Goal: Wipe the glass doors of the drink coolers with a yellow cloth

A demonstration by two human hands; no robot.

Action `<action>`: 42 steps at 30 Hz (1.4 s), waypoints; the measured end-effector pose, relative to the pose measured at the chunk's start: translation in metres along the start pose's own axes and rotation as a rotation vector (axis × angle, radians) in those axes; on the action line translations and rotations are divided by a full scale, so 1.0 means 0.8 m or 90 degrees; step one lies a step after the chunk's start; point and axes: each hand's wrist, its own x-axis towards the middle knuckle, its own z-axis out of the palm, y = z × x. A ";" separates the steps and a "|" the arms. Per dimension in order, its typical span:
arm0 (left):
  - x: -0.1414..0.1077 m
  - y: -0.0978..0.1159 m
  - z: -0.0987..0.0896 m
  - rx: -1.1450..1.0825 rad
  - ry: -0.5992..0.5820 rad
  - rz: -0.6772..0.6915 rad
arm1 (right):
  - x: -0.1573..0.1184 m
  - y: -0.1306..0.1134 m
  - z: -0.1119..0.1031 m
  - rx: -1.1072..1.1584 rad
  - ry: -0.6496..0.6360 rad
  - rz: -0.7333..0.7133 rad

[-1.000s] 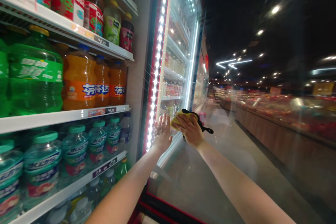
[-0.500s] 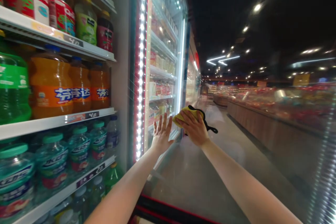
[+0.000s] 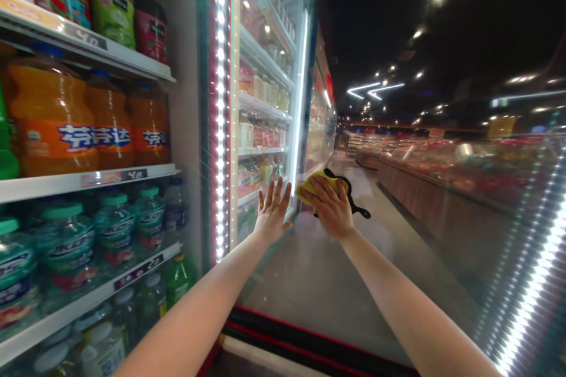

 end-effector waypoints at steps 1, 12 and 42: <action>0.001 0.003 -0.001 -0.002 -0.007 0.004 | -0.008 0.008 -0.006 -0.010 0.006 0.041; 0.044 0.053 -0.018 0.002 -0.033 -0.013 | -0.019 0.037 -0.033 -0.024 -0.054 0.005; 0.060 0.050 0.031 0.040 0.002 -0.037 | -0.058 0.086 -0.065 -0.064 -0.073 0.111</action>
